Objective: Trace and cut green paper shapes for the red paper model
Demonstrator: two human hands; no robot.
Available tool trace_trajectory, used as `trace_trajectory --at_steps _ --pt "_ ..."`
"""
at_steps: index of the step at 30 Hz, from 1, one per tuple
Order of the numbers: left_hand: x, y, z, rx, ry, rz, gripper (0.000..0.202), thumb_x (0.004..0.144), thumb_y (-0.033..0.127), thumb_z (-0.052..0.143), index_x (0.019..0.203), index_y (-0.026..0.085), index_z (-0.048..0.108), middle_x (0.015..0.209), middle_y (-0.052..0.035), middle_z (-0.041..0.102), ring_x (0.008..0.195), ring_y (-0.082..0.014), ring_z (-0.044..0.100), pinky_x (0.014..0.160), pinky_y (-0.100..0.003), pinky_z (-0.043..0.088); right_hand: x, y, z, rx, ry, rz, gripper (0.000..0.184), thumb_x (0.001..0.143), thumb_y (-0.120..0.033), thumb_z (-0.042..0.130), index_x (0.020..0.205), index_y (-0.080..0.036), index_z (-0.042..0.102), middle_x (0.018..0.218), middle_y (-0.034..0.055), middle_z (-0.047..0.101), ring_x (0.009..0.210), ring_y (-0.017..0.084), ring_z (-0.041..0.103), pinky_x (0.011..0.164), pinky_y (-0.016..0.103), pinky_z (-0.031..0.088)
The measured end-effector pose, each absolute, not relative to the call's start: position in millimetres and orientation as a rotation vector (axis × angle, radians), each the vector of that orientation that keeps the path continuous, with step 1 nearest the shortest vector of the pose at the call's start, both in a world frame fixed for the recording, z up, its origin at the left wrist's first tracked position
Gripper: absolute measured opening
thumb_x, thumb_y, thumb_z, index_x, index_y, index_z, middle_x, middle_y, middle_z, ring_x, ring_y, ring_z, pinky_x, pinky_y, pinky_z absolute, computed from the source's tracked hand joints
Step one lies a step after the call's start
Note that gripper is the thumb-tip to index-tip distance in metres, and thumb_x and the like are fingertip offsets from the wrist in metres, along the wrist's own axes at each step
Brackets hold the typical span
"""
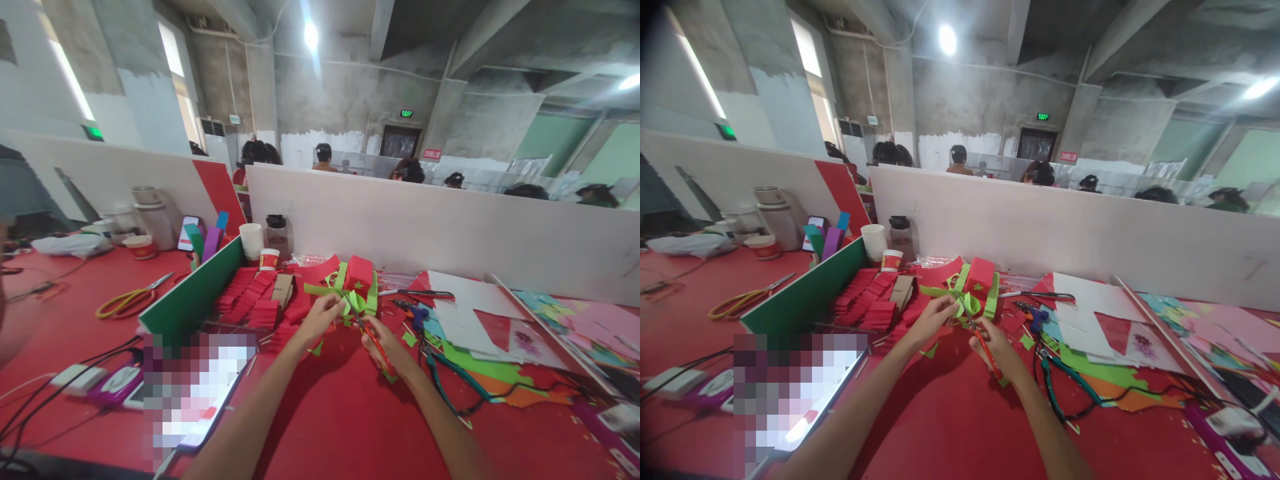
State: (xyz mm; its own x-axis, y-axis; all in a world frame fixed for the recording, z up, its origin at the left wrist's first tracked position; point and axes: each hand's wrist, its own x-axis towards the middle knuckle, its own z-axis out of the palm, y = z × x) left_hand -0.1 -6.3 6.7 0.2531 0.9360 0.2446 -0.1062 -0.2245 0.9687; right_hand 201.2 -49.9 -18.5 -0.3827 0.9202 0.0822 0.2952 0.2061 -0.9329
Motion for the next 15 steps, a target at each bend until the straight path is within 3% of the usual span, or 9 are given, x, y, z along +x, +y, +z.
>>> trace_trajectory --at_steps 10,15 --pt "0.5 -5.9 6.1 1.387 0.841 1.192 0.041 0.076 0.055 0.068 0.071 0.018 0.05 0.056 0.0056 0.05 0.049 -0.0084 0.046 0.051 -0.022 0.037 201.3 -46.0 -19.3 -1.11 -1.743 1.262 0.044 0.084 -0.06 0.064 0.106 -0.023 0.051 0.056 -0.0093 0.043 0.032 0.006 0.033 0.032 0.019 0.029" --pt "1.5 -7.3 4.8 1.41 0.772 1.111 0.041 0.076 0.053 0.071 0.076 0.017 0.053 0.061 0.003 0.057 0.053 -0.0101 0.052 0.055 -0.024 0.043 199.6 -48.2 -16.0 -1.112 -1.718 1.262 0.044 0.086 -0.062 0.06 0.105 -0.024 0.05 0.059 -0.0083 0.048 0.031 0.006 0.036 0.031 0.019 0.032"
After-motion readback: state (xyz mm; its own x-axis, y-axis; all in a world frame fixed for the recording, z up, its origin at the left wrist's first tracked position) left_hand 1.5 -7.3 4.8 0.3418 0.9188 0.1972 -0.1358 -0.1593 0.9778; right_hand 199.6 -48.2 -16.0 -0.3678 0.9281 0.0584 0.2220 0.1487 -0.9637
